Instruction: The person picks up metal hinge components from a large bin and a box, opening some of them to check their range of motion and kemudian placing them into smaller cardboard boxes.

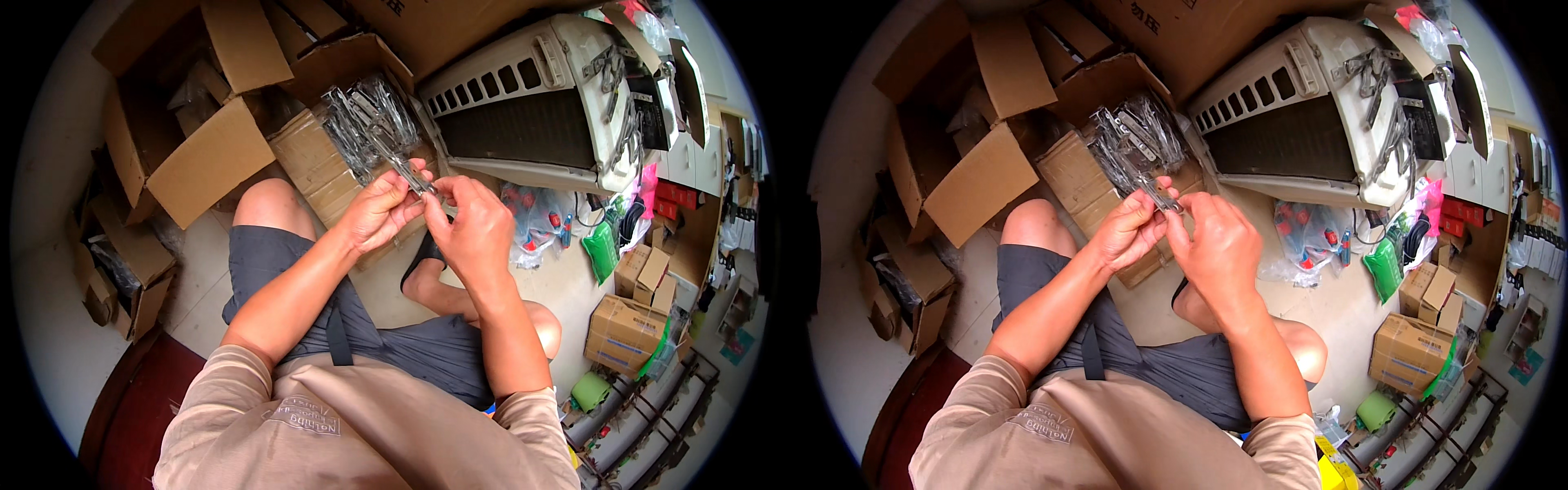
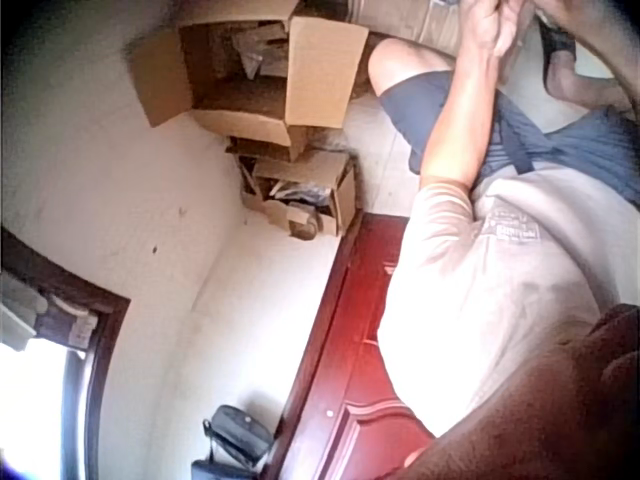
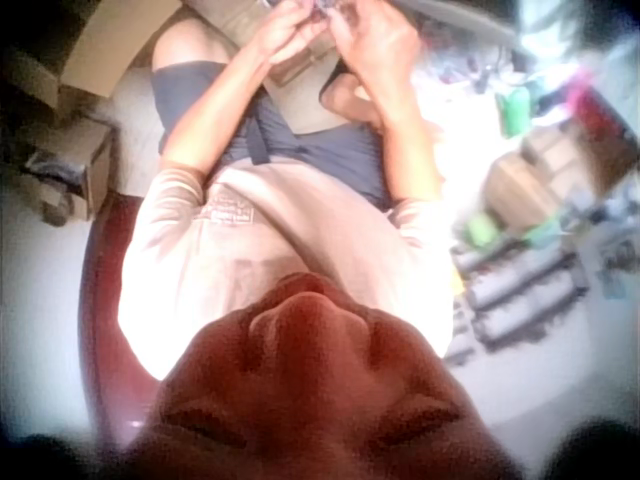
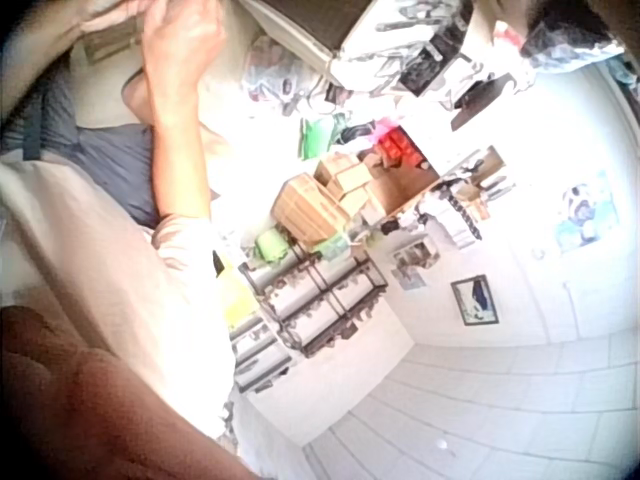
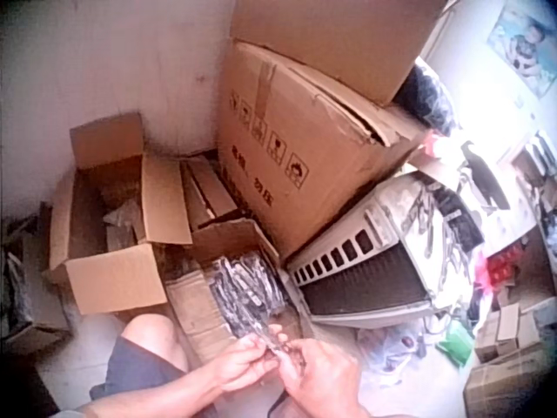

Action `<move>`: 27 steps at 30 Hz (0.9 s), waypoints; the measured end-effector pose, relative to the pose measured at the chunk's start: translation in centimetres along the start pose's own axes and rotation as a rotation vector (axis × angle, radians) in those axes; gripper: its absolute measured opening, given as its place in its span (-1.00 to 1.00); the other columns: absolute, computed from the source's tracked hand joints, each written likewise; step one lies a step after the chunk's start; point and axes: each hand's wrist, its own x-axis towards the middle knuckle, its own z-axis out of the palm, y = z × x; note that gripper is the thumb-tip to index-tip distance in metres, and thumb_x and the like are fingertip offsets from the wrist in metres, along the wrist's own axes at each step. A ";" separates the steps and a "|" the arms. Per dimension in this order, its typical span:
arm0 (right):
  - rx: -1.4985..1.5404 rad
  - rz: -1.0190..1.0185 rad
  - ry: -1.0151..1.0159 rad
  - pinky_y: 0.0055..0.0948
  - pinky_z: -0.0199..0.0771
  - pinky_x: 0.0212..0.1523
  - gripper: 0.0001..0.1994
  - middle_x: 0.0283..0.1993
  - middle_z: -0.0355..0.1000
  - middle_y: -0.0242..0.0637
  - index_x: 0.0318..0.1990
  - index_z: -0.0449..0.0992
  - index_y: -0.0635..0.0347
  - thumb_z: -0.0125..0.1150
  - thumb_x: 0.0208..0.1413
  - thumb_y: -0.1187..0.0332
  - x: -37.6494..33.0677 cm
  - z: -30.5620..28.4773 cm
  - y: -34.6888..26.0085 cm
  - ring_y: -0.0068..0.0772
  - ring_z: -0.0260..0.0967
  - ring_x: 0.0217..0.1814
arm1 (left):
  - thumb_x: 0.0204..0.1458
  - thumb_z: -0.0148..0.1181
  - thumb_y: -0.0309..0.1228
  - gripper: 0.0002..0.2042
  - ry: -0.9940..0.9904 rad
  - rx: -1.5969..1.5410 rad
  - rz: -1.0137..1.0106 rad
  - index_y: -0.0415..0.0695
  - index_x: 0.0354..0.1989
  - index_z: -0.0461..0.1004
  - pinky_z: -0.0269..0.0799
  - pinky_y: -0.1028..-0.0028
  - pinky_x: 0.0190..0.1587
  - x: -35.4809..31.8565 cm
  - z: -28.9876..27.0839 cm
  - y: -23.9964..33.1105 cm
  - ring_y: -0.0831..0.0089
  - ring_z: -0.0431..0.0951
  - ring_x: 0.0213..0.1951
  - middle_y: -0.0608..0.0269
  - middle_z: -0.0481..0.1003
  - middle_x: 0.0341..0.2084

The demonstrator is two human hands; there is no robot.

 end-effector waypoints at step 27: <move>-0.061 0.085 -0.361 0.08 0.55 -0.18 -0.76 -0.24 0.59 -0.02 -0.17 0.54 0.22 0.43 0.16 0.28 -0.2 1.0 0.5 0.18 0.58 -0.15 | 0.26 0.38 -0.51 -0.70 0.200 0.891 0.051 -0.36 0.10 0.52 0.63 0.42 -0.04 -1.0 1.9 1.1 0.48 0.70 -0.18 0.18 0.68 -0.23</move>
